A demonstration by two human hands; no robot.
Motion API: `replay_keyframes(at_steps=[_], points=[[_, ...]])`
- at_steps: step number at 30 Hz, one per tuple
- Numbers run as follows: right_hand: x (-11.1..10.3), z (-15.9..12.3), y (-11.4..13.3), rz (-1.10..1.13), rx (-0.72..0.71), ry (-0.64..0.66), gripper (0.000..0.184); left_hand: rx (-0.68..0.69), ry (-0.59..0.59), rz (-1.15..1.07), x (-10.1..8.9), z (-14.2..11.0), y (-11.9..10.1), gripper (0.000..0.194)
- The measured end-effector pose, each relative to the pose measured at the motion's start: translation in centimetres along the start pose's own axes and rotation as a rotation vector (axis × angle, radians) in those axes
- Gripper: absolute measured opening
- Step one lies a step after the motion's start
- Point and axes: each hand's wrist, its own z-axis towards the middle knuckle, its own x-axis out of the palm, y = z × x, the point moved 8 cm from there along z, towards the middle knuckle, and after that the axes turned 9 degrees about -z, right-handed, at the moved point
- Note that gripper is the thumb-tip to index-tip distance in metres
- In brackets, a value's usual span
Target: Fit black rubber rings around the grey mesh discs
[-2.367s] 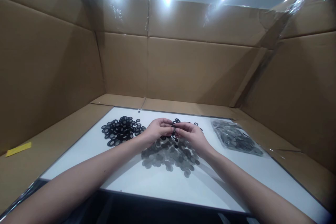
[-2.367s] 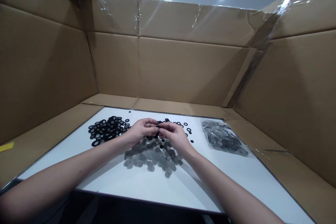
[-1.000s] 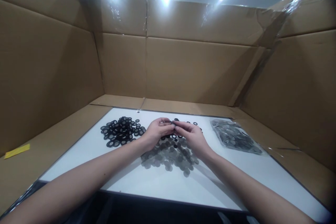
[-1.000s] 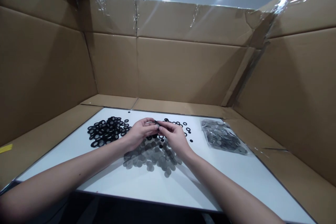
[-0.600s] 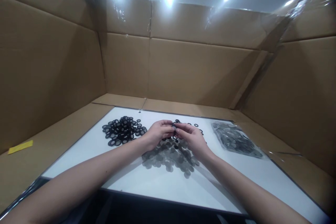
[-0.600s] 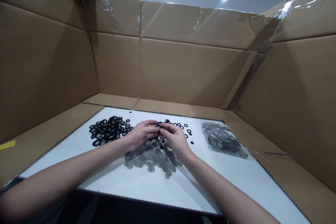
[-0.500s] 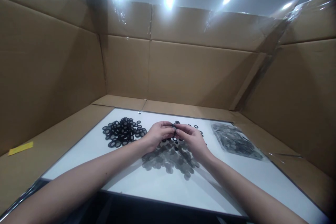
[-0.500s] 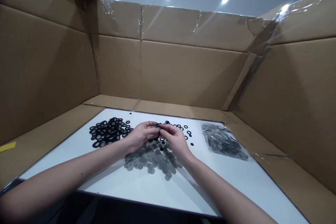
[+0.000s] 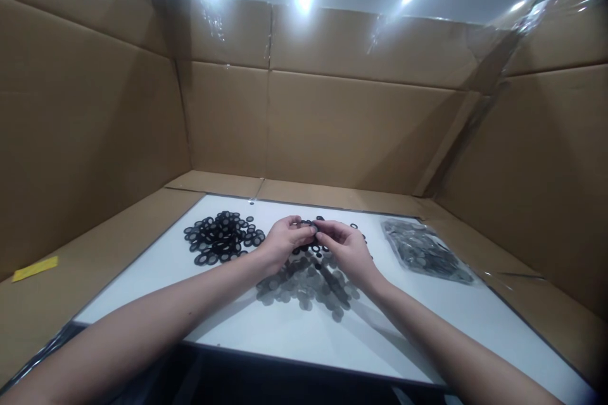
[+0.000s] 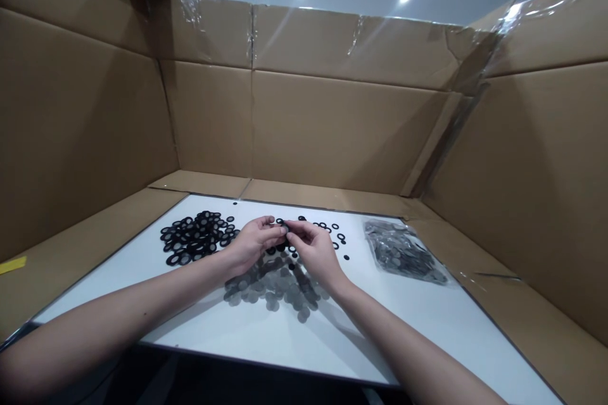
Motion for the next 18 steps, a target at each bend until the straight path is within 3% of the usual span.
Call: replay_keyframes(at_steps=[7, 13, 18], points=[[-0.4, -0.3, 1.2, -0.123, -0.079, -0.027, 0.026, 0.005, 0.073, 0.073, 0.1, 0.4, 0.0, 0.032], [-0.2, -0.1, 0.0, 0.057, 0.022, -0.022, 0.030, 0.028, 0.078, 0.137, -0.2, 0.6, -0.4, 0.037], [0.1, -0.1, 0.1, 0.062, 0.021, 0.007, 0.031, 0.015, 0.086, 0.141, -0.4, 0.8, -0.4, 0.039]])
